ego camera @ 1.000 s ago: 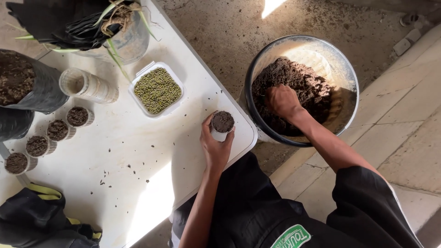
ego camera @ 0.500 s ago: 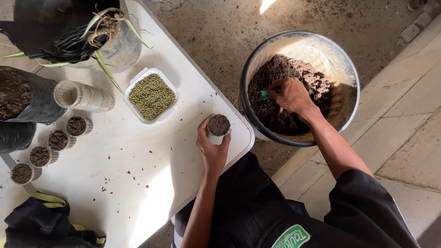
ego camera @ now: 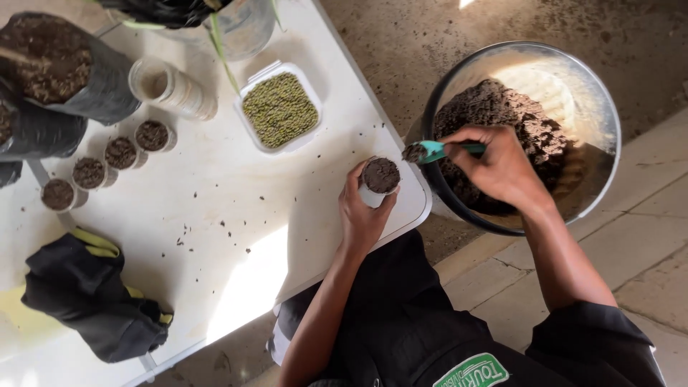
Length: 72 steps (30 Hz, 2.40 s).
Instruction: Filling small plastic cups with soil using a scoop and planting mung bean seeds.
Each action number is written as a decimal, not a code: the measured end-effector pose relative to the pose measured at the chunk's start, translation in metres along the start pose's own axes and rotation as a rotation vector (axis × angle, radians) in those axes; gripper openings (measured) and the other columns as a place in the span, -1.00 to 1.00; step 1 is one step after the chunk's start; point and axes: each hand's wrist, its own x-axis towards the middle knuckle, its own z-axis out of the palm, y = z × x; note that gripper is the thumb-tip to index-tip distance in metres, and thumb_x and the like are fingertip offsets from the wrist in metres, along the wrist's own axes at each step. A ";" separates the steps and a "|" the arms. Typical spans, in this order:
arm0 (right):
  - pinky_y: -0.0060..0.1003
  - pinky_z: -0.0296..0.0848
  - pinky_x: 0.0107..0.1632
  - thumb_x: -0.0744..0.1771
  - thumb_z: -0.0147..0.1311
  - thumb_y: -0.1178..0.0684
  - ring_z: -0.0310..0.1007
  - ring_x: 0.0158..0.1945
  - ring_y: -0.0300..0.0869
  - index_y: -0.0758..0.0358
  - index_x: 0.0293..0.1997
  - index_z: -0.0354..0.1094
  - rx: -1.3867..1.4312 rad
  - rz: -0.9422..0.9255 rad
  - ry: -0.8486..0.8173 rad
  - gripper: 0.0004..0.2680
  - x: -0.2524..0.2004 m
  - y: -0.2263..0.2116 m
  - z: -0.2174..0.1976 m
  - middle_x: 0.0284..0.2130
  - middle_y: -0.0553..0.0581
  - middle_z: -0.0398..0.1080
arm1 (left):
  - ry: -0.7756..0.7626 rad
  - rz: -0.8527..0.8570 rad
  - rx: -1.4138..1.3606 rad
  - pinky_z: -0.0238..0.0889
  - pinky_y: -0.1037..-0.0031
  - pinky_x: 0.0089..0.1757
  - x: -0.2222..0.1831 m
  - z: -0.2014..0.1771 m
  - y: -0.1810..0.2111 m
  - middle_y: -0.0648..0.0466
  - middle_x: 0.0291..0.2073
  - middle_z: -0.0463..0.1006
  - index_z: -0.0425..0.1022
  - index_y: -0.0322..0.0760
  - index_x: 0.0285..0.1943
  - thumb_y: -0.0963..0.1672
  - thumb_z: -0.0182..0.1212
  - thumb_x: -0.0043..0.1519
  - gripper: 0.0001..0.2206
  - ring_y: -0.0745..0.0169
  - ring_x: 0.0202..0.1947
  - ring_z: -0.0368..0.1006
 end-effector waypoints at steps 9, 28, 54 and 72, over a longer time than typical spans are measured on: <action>-0.34 0.32 -0.53 0.39 0.10 0.21 0.41 -0.61 -0.17 0.12 -0.12 0.59 -0.581 -0.409 0.031 -0.88 -0.017 0.005 0.048 -0.36 0.07 0.56 | -0.024 -0.069 -0.137 0.38 -0.10 0.09 -0.002 -0.005 -0.002 -0.25 0.09 0.48 0.28 -0.36 0.32 -0.13 0.45 0.17 -0.43 -0.44 0.15 0.45; -0.29 0.39 -0.47 0.37 0.10 0.33 0.50 -0.47 -0.05 0.19 -0.22 0.58 -0.366 -0.603 0.093 -0.85 -0.017 0.028 0.050 -0.40 0.11 0.54 | 0.016 -0.061 -0.210 0.47 -0.06 0.01 -0.003 -0.001 -0.008 -0.24 0.08 0.47 0.28 -0.34 0.32 -0.18 0.44 0.14 -0.43 -0.49 0.06 0.49; -0.26 0.30 -0.51 0.39 0.05 0.40 0.44 -0.49 0.04 0.23 -0.17 0.56 -0.339 -0.664 0.098 -0.81 -0.009 0.015 0.052 -0.40 0.14 0.52 | 0.040 -0.023 -0.231 0.48 -0.09 -0.05 0.003 -0.009 0.006 -0.27 0.08 0.49 0.30 -0.34 0.32 -0.25 0.39 0.09 -0.43 -0.56 0.09 0.45; -0.27 0.28 -0.55 0.40 0.11 0.30 0.41 -0.55 -0.02 0.14 -0.21 0.58 -0.446 -0.655 0.102 -0.85 -0.001 0.019 0.049 -0.40 0.06 0.53 | -0.008 0.021 -0.207 0.44 -0.05 -0.01 -0.002 -0.005 -0.002 -0.15 0.17 0.46 0.26 -0.30 0.33 -0.24 0.35 0.12 -0.44 -0.39 0.18 0.44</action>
